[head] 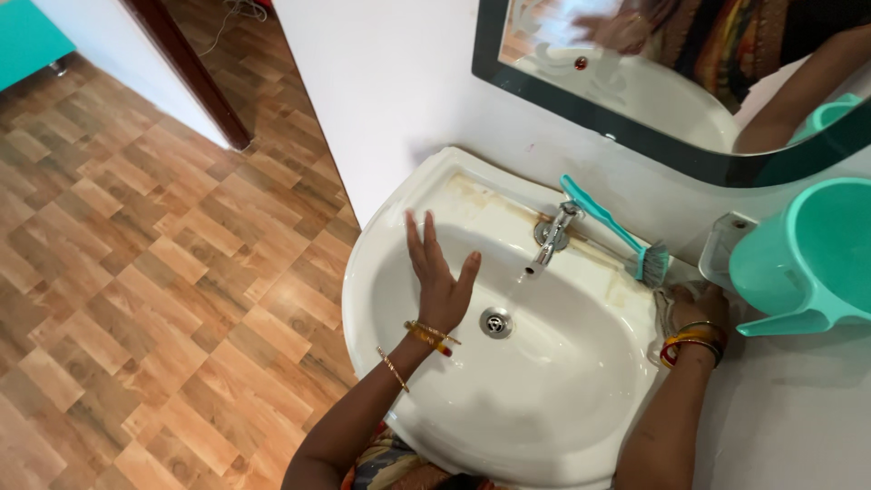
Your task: The person cleans a white bathroom sink using a cloth and a brush. They wipe the basin, faucet, and surrounding areas, occasionally rinsing the cloth under running water.
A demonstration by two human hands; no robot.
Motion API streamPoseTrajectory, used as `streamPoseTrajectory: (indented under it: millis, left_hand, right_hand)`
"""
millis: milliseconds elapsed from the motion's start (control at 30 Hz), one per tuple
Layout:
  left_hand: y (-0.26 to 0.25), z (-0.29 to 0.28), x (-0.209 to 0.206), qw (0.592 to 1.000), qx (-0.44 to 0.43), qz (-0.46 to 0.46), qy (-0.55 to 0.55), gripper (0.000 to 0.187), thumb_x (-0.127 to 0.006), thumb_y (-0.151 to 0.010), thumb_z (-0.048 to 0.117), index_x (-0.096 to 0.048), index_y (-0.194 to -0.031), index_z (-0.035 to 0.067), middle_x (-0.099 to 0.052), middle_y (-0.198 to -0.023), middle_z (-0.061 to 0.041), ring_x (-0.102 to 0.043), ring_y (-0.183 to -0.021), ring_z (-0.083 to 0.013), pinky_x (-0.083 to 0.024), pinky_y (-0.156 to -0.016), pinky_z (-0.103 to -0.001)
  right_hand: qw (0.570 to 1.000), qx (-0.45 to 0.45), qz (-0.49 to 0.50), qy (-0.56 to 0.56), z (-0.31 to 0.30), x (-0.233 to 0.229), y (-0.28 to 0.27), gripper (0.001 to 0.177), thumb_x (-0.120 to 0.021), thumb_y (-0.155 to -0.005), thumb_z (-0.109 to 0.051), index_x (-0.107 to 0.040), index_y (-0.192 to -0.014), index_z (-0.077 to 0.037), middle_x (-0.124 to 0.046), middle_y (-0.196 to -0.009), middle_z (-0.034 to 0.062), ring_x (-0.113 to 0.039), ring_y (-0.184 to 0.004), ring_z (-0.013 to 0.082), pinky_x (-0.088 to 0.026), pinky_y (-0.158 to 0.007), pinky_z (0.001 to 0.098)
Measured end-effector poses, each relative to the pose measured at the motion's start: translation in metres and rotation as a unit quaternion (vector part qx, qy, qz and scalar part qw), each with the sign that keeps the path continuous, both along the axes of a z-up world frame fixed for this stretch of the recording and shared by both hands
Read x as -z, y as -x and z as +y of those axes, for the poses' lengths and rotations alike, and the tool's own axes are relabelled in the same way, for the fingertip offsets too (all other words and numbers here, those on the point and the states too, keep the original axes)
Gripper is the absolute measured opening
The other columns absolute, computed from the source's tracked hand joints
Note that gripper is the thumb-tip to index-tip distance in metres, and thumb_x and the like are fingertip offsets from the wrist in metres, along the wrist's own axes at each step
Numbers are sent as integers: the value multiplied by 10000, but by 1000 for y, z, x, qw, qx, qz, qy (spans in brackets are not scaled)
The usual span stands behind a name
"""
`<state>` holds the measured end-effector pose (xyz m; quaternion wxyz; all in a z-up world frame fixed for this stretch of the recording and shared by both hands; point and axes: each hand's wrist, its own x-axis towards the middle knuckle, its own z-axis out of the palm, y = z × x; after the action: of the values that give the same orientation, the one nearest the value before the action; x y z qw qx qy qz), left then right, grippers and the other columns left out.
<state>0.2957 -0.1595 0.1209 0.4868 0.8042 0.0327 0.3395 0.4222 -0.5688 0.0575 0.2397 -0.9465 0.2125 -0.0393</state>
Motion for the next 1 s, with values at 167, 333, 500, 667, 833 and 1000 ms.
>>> streamPoseTrajectory:
  millis: [167,333,500,667,833,1000]
  left_hand:
    - [32,11,-4,968,-14,5,-252,468,-733,-959,339,-585,-1396,259,-250,-1706,-37,-199,-1625,-334,-187,-1323,-535]
    - [-18,62,61,956,-94,124,-248,920,-756,-835,351,-285,-1535,-14,-99,-1643,-272,-122,-1527,-489,-129,-1203,-644]
    - [-67,122,134,918,-96,263,-281,1061,-743,-863,393,-99,-1625,30,-96,-1696,-203,-128,-1569,-388,-152,-1254,-565]
    - [-98,157,135,859,6,405,-313,1069,-702,-894,469,-26,-1615,60,-94,-1701,-130,-129,-1548,-291,-157,-1236,-493]
    - [-104,163,119,845,44,431,-312,1175,-728,-845,577,-21,-1613,38,-124,-1693,-152,-131,-1567,-295,-182,-1251,-453]
    - [-97,165,116,867,53,396,-297,1164,-742,-851,550,-30,-1604,19,-133,-1684,-172,-137,-1555,-326,-176,-1240,-478]
  right_hand:
    - [1000,-6,-7,-2,-6,11,-6,745,-669,-941,-331,-374,-1580,-88,-485,-1508,272,-477,-1357,454,-396,-1113,504]
    - [1000,8,-19,-1,-22,32,-13,684,-639,-985,-324,-403,-1560,-40,-497,-1523,279,-490,-1372,456,-402,-1133,500]
    - [989,-20,-149,-3,0,13,29,711,-630,-996,-304,-391,-1598,-12,-491,-1499,322,-489,-1339,488,-400,-1103,508]
    - [990,-74,-88,-80,89,-41,116,564,-597,-1016,-233,-483,-1528,-26,-637,-1354,290,-629,-1207,415,-465,-1078,456]
    - [917,-205,80,-332,218,-63,120,609,-664,-872,-314,-440,-1405,-124,-669,-1207,174,-724,-958,301,-609,-793,459]
    - [922,-345,35,-169,315,-82,65,544,-673,-903,-350,-495,-1373,-140,-719,-1173,158,-725,-1032,267,-564,-894,383]
